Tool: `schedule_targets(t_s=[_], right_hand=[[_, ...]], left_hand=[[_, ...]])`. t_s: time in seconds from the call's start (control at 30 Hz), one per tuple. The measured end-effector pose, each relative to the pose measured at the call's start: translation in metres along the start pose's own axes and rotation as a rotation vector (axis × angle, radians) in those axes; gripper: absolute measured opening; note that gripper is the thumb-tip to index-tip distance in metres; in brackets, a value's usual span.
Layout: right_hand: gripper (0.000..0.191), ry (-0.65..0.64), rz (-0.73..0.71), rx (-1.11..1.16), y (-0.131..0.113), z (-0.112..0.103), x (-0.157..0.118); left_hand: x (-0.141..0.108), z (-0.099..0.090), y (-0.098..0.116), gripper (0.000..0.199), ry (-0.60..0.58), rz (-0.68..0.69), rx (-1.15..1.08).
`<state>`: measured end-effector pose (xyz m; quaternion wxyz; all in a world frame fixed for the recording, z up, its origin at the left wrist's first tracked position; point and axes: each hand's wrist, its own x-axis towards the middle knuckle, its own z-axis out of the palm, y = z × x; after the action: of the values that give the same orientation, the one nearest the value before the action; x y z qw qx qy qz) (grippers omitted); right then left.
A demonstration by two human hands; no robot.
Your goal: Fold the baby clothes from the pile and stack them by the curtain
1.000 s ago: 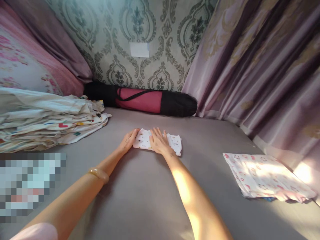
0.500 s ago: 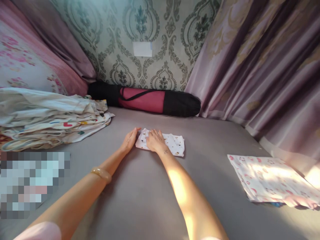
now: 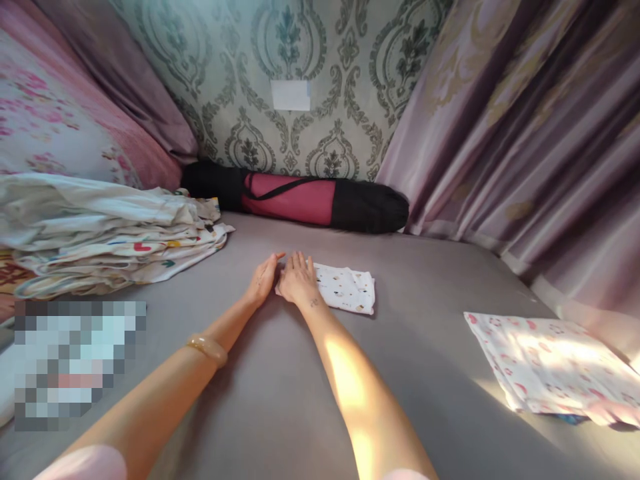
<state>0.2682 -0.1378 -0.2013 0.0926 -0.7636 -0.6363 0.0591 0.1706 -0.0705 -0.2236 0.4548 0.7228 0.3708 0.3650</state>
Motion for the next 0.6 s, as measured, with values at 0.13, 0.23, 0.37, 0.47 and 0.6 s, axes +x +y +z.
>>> schedule_targets(t_s=[0.13, 0.23, 0.37, 0.47, 0.6], right_hand=[[0.060, 0.017, 0.003, 0.034, -0.014, 0.011, -0.001], [0.060, 0.009, 0.004, 0.085, -0.017, 0.016, -0.001], [0.060, 0.009, -0.022, 0.254, -0.006, 0.004, -0.002], [0.060, 0.111, 0.020, 0.311, 0.017, -0.013, -0.014], [0.059, 0.188, 0.181, 0.207, 0.060, -0.025, -0.045]], left_hand=[[-0.001, -0.001, 0.000, 0.062, 0.036, -0.011, -0.005], [-0.002, -0.001, 0.001, 0.062, 0.027, -0.011, 0.025], [-0.002, -0.003, 0.002, 0.063, -0.005, 0.001, 0.069], [-0.001, -0.004, 0.001, 0.061, -0.032, 0.024, 0.165], [-0.005, 0.009, 0.010, 0.051, -0.106, 0.222, 0.457]])
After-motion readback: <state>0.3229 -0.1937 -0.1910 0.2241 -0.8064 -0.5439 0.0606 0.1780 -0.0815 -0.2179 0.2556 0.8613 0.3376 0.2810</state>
